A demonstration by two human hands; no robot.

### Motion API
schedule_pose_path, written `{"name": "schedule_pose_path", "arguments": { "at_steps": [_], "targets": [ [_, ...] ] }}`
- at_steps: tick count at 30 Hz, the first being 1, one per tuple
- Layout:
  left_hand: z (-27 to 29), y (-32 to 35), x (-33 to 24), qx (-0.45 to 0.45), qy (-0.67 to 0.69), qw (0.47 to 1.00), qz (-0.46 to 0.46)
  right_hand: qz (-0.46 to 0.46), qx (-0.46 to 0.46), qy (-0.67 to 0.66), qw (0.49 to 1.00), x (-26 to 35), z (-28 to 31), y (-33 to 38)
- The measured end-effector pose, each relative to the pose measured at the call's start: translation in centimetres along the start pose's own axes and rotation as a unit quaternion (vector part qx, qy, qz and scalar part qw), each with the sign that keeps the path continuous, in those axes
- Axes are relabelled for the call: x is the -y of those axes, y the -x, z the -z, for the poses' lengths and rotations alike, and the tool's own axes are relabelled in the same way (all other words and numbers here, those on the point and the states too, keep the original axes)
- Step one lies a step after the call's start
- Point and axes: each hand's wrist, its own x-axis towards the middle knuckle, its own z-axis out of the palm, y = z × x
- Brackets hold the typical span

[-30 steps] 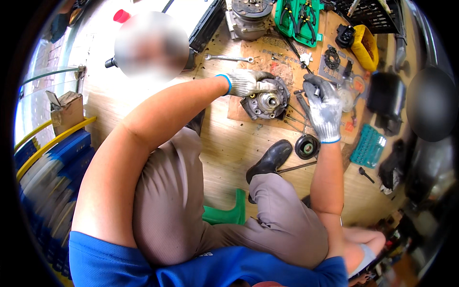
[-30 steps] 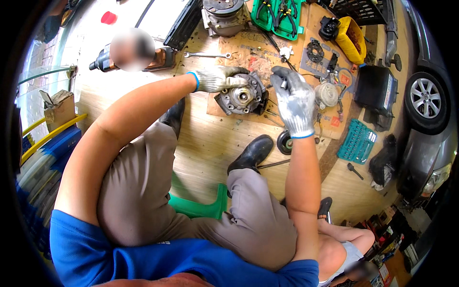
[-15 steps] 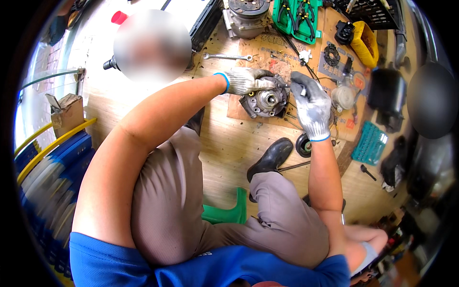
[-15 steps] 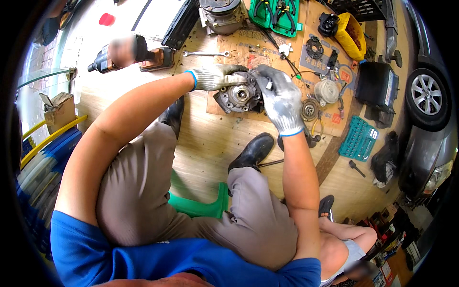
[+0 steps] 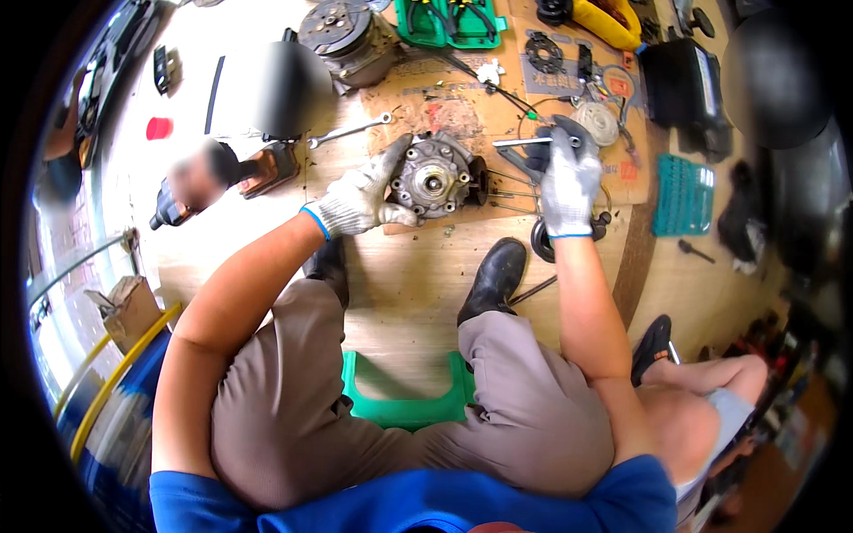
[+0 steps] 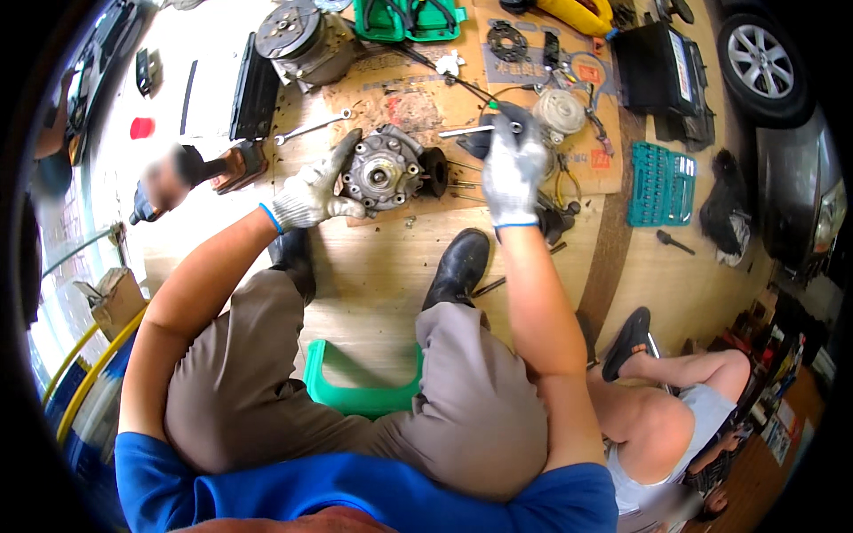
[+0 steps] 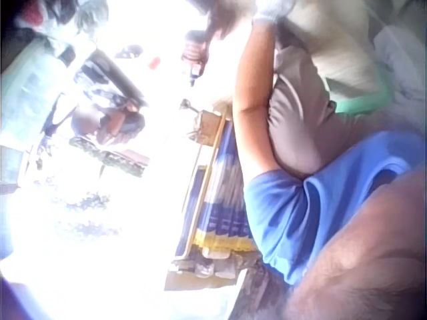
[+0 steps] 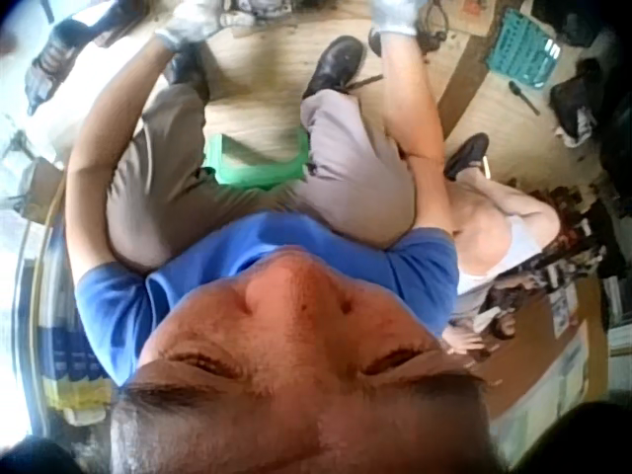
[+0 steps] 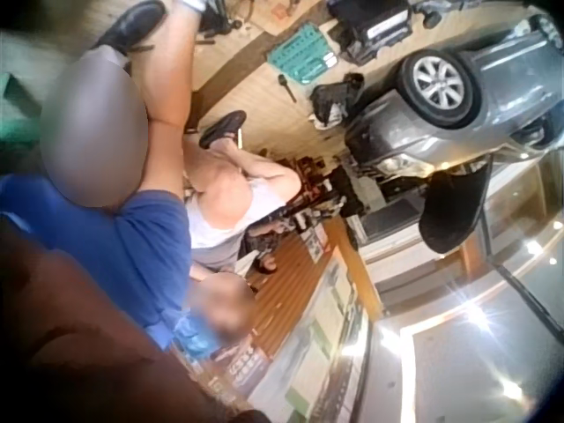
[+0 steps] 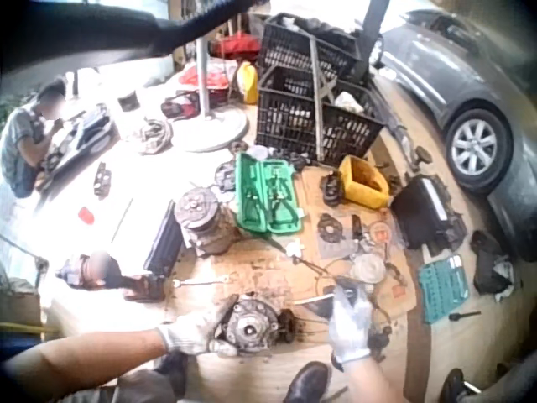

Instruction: The person disassembles an AC compressor by removing the pulley and internal components using a thin tool and by hand while seated on a stool.

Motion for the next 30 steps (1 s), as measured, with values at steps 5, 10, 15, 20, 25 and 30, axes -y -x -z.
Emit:
{"name": "schedule_pose_path", "arguments": {
  "at_steps": [5,10,15,20,25,30],
  "targets": [
    [-0.6,-1.2,0.0,-0.007,-0.01,1.0,0.004,0.237,0.131,0.295,0.916,-2.1,-1.6,0.2],
    [-1.3,-0.9,1.3,-0.02,0.025,0.999,-0.02,0.326,0.091,0.28,0.898,-1.7,-1.8,-1.2],
    [-1.7,-1.3,0.6,-0.01,0.038,0.999,-0.024,0.452,0.112,0.463,0.754,-2.2,-1.6,-0.7],
    [-2.3,-1.5,0.6,0.002,0.074,0.997,-0.027,0.326,0.211,0.412,0.824,-4.0,-2.2,0.7],
    [-1.7,-1.3,0.3,0.008,0.07,0.997,0.012,0.355,0.15,0.378,0.842,-1.8,-2.1,0.2],
    [-1.6,-1.0,1.7,0.002,0.067,0.998,-0.003,0.134,0.214,0.219,0.942,-1.5,-1.9,0.2]
  ]
}}
